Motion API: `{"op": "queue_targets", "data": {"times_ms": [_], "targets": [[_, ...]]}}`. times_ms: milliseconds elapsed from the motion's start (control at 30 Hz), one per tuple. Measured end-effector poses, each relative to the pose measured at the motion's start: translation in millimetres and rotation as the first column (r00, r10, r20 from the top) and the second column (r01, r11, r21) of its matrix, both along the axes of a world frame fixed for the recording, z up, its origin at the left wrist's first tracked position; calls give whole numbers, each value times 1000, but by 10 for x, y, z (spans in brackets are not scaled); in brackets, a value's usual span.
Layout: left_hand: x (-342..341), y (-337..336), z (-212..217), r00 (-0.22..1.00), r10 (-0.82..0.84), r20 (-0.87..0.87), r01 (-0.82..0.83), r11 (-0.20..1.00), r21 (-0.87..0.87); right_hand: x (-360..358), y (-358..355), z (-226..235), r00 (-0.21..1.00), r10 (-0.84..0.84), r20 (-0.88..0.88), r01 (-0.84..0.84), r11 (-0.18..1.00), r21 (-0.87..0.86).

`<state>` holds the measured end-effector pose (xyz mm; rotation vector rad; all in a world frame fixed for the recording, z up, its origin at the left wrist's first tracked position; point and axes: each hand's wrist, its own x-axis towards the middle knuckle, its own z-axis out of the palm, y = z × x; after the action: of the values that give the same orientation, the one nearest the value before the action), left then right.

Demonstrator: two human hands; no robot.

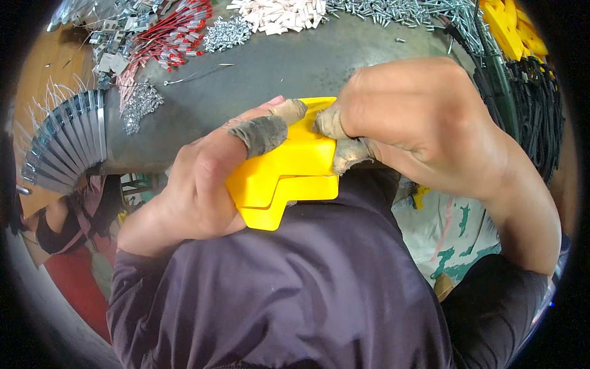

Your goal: Assembling the housing and internal components of a handheld electronic device, including wiring and screwing panels together.

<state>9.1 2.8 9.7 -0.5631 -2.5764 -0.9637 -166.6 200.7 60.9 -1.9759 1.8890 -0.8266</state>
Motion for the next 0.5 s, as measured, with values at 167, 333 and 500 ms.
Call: {"op": "queue_targets", "data": {"times_ms": [167, 333, 500], "targets": [[11, 36, 148, 998, 19, 61, -13, 995, -95, 56, 54, 5, 998, -2, -63, 1, 1000, -18], [26, 36, 59, 999, 33, -6, -34, 999, -29, 289, 64, 102, 992, -18, -124, 16, 1000, -19], [-13, 21, 31, 999, -3, -53, 4, 1000, 23, 393, 80, 27, 960, -85, -267, 72, 996, -60]]}}
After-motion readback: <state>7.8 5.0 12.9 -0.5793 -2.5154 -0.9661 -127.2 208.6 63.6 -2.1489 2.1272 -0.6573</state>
